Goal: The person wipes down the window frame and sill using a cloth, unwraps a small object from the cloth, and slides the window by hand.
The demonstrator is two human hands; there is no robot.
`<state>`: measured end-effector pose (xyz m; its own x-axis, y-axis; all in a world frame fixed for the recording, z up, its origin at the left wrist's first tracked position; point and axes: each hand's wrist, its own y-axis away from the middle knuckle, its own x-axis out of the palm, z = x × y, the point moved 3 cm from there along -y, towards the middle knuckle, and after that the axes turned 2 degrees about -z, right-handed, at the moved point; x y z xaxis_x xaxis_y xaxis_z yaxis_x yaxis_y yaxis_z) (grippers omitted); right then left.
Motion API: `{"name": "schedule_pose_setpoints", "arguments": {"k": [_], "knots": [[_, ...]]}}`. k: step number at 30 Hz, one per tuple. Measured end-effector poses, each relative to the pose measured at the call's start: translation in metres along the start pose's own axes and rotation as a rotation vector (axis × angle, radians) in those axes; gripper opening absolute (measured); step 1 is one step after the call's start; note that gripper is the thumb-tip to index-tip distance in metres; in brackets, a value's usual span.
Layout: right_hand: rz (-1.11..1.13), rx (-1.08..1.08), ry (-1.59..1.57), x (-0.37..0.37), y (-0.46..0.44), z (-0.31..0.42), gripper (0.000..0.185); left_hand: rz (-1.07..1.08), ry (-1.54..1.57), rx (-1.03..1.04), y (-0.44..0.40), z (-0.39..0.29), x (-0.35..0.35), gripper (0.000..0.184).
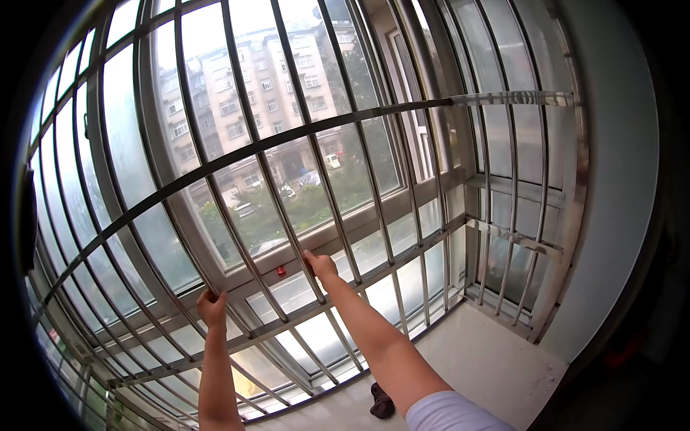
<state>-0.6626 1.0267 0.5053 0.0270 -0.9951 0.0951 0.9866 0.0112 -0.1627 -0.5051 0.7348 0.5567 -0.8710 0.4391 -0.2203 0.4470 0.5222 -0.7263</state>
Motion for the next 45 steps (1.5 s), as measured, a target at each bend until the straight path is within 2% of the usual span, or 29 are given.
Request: {"name": "schedule_pose_setpoints", "arguments": {"k": [3,4,5,6,7,9,11,13,17,19,21,22,24,27,30,33,35,43,45], "knots": [[-0.335,-0.209,0.078,-0.002,0.012,0.002,0.044,-0.042,0.060,0.000,0.002,0.009,-0.001,0.026],[-0.470,-0.305,0.048,-0.005,0.034,0.013,0.038,0.028,-0.035,-0.040,0.003,0.002,-0.005,0.027],[-0.514,-0.332,0.015,-0.006,0.046,0.012,0.036,0.051,-0.076,-0.080,0.005,-0.007,-0.008,0.027],[-0.497,-0.369,-0.081,-0.003,0.062,0.012,0.036,0.003,0.006,-0.057,0.007,-0.008,-0.006,0.026],[-0.371,-0.396,-0.118,-0.002,0.074,0.008,0.039,-0.033,0.013,-0.016,0.006,0.002,-0.002,0.026],[-0.147,-0.300,-0.150,0.008,0.086,-0.002,0.043,-0.014,-0.016,-0.040,0.007,-0.004,-0.004,0.026],[0.042,-0.112,-0.133,0.018,0.093,0.005,0.057,-0.018,-0.003,-0.037,0.007,-0.003,-0.002,0.025],[0.127,-0.014,-0.028,0.030,0.088,0.008,0.063,0.007,-0.023,-0.059,0.007,-0.002,-0.006,0.023],[0.130,0.125,-0.218,0.050,0.081,0.033,0.058,-0.019,0.078,-0.116,0.004,-0.006,0.001,0.019],[0.124,0.084,-0.219,0.064,0.062,0.020,0.047,-0.057,0.053,-0.101,0.002,-0.011,0.001,0.025],[0.068,0.044,-0.169,0.070,0.046,0.015,0.033,-0.082,0.071,-0.182,-0.008,0.001,0.007,0.030],[0.038,0.059,-0.074,0.072,0.038,0.011,0.029,-0.080,0.078,-0.174,-0.011,0.002,0.011,0.030],[0.007,0.015,-0.025,0.071,0.036,0.010,0.029,-0.170,-0.119,-0.204,-0.008,-0.010,0.010,0.035],[-0.018,-0.022,-0.056,0.072,0.038,0.011,0.032,-0.196,-0.175,-0.224,-0.005,-0.018,0.009,0.038],[-0.005,-0.014,-0.084,0.075,0.038,0.008,0.033,-0.212,-0.139,-0.225,-0.002,-0.017,0.008,0.037],[0.019,-0.029,-0.232,0.074,0.041,0.011,0.031,-0.261,-0.119,-0.201,0.003,-0.019,0.009,0.036],[0.137,0.016,-0.429,0.068,0.049,0.015,0.028,-0.258,-0.105,-0.213,0.006,-0.015,0.012,0.036],[0.287,0.040,-0.364,0.055,0.052,0.015,0.024,-0.244,-0.100,-0.208,0.005,-0.005,0.013,0.039],[0.309,0.066,-0.353,0.056,0.043,0.006,0.024,-0.185,-0.107,-0.232,0.003,-0.001,0.012,0.033]]}}
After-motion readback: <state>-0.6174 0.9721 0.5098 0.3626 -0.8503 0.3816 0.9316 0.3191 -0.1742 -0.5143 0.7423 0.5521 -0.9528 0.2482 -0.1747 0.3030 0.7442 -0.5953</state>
